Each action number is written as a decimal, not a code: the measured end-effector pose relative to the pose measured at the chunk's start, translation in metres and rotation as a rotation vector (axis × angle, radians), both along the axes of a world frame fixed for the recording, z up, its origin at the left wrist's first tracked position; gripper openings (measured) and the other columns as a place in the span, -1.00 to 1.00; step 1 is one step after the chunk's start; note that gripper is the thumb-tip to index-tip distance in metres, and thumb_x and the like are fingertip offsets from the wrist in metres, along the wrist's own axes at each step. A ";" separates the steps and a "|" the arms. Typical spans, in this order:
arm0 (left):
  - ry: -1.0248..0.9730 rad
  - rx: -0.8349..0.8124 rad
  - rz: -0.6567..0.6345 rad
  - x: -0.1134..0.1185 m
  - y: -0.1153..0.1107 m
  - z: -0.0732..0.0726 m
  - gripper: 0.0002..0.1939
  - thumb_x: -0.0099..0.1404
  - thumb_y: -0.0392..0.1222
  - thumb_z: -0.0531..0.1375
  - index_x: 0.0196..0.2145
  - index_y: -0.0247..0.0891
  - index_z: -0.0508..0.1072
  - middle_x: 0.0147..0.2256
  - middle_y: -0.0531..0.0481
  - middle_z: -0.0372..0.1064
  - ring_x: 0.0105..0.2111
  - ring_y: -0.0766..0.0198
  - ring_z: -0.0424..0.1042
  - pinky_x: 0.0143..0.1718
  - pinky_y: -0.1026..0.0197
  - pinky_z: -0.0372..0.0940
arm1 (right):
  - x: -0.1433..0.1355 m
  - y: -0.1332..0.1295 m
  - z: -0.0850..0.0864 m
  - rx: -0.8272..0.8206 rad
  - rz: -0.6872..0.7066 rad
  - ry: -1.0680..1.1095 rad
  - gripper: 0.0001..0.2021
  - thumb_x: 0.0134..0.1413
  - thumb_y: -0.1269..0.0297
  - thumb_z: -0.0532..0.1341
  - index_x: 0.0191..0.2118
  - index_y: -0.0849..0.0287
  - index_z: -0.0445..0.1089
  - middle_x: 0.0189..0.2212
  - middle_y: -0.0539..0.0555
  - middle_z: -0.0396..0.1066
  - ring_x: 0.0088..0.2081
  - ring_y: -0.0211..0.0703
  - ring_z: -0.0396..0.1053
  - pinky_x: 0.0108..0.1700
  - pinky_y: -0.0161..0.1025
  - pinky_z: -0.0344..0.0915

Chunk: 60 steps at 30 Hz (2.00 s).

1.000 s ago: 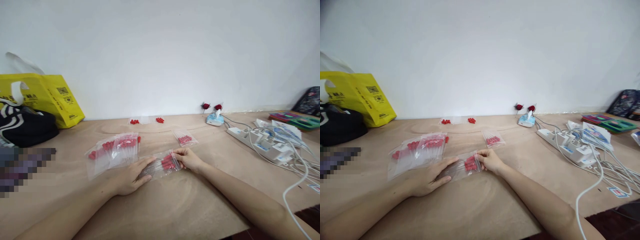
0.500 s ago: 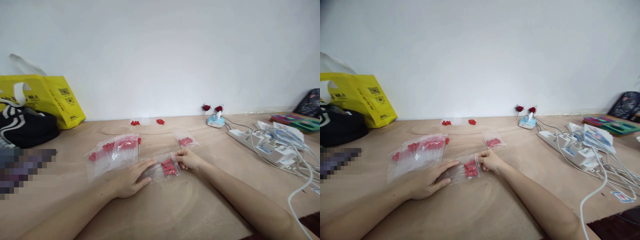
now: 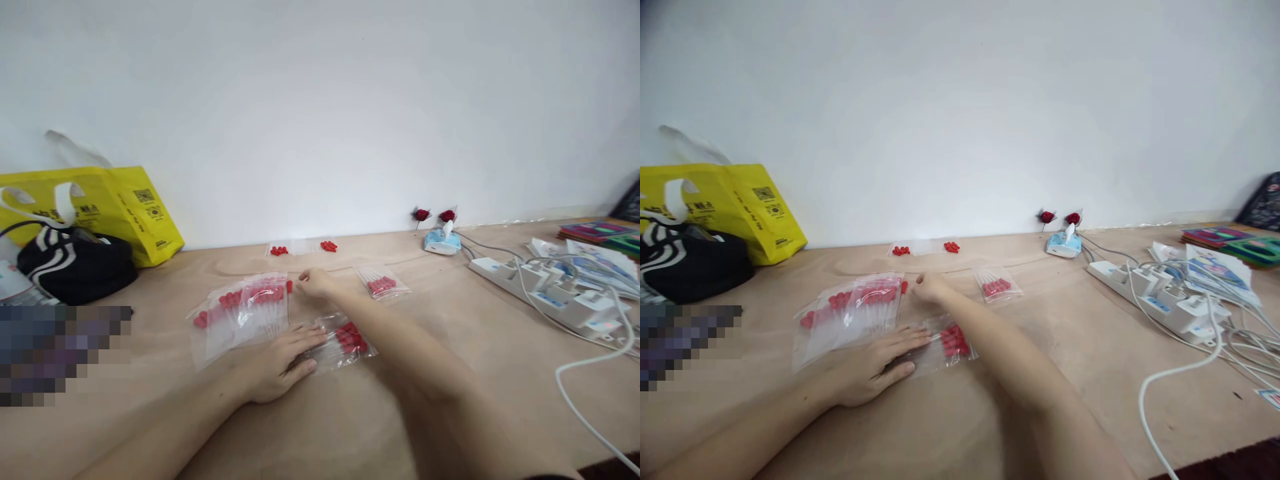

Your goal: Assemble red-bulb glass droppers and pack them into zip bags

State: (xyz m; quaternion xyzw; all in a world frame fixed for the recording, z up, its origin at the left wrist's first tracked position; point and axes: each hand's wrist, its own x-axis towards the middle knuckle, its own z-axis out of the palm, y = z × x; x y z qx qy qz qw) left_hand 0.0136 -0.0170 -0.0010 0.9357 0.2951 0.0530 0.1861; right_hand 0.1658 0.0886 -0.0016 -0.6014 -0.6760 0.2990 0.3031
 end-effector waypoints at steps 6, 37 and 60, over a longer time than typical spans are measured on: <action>-0.013 -0.003 -0.019 0.000 0.000 0.001 -0.57 0.30 -0.14 -0.03 0.12 -0.13 0.11 0.13 0.02 0.07 0.15 0.15 0.00 0.14 -0.03 -0.05 | -0.030 0.039 -0.011 -0.103 -0.017 0.064 -0.90 -0.29 0.32 0.28 -0.53 0.22 0.40 -0.60 -0.03 0.37 -0.55 -0.33 0.28 -0.54 -0.43 0.13; -0.084 -0.027 0.008 0.016 0.010 -0.004 -0.57 0.31 -0.08 -0.04 0.12 -0.16 0.10 0.13 -0.06 0.07 0.13 0.13 0.02 0.11 -0.01 0.00 | 0.146 -0.086 -0.024 0.442 -0.609 0.847 -0.74 -0.14 0.14 0.11 -0.28 0.11 0.13 -0.50 -0.09 0.18 -0.57 -0.38 0.17 -0.54 -0.38 0.18; -0.137 -0.067 0.035 0.017 0.009 -0.001 -0.50 0.28 -0.08 -0.01 0.15 -0.12 -0.02 0.12 -0.07 0.07 0.06 0.10 0.14 0.05 0.03 0.10 | 0.113 -0.107 -0.025 -0.187 0.022 0.767 -0.64 -0.30 0.09 0.29 -0.40 0.18 0.19 -0.76 -0.21 0.18 -0.83 -0.48 0.00 -0.80 -0.47 -0.13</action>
